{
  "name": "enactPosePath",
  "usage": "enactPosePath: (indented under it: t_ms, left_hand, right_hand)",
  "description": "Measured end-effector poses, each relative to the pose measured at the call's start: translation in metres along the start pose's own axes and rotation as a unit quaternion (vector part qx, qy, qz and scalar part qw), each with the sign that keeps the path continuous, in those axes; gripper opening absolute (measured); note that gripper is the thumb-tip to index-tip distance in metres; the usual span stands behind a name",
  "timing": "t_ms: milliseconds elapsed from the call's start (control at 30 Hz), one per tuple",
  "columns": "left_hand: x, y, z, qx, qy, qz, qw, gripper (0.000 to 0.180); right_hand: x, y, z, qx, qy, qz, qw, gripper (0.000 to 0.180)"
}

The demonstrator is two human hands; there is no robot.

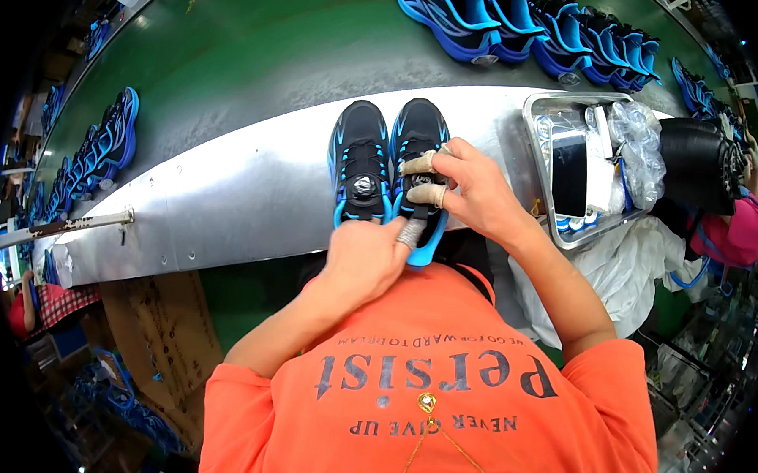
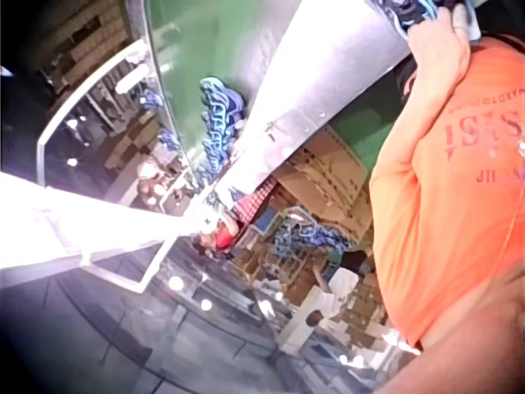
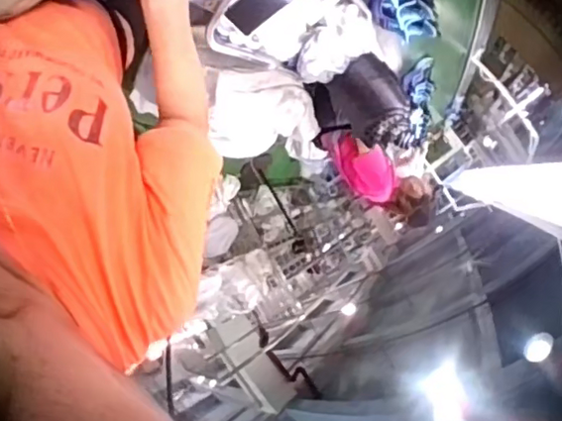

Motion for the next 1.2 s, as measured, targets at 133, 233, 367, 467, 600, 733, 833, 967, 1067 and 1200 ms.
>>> enactPosePath:
  t_ms: [133,233,367,467,600,733,833,967,1067,1200]
  left_hand:
    - [0.038,-0.043,0.029,-0.067,-0.003,0.128,0.989,0.012]
    - [0.073,-0.134,0.075,0.004,0.009,0.219,0.976,0.031]
    - [0.13,-0.208,0.117,0.202,0.106,0.208,0.951,0.06]
    - [0.121,-0.243,0.123,0.237,0.075,0.155,0.956,0.055]
    - [0.097,-0.207,0.114,0.046,0.336,0.274,0.9,0.035]
    - [0.053,-0.151,0.102,0.032,0.25,-0.117,0.961,0.028]
    - [0.02,-0.107,0.083,0.129,0.16,-0.354,0.912,0.053]
    - [-0.005,-0.071,0.038,0.127,0.195,-0.237,0.943,0.074]
    - [-0.012,-0.067,-0.001,0.235,0.099,-0.364,0.896,0.069]
    - [0.022,-0.056,-0.009,0.206,0.181,-0.101,0.956,0.075]
  right_hand:
    - [0.028,0.014,0.02,0.022,0.008,0.059,0.998,0.038]
    - [0.066,0.046,0.042,-0.061,0.053,0.023,0.996,0.041]
    - [0.114,0.09,0.071,-0.035,0.102,-0.181,0.977,0.053]
    - [0.126,0.121,0.107,-0.037,0.132,-0.313,0.94,0.07]
    - [0.112,0.157,0.151,-0.097,0.041,-0.345,0.933,0.062]
    - [0.093,0.145,0.168,-0.061,0.035,-0.305,0.95,0.052]
    - [0.06,0.055,0.129,-0.053,-0.065,-0.219,0.972,0.045]
    - [-0.002,-0.011,0.031,0.123,-0.055,-0.259,0.957,0.03]
    - [-0.008,-0.022,-0.01,0.091,-0.117,-0.113,0.983,0.032]
    - [0.024,-0.034,-0.025,0.066,-0.185,0.182,0.964,0.032]
Point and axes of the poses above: each hand's wrist, its own z-axis towards the middle knuckle, its own x-axis out of the back of the hand, y = z × x, the point moved 4 cm from there along z, towards the middle knuckle, and after that the axes turned 1 degree about -x, right-handed, at the moved point
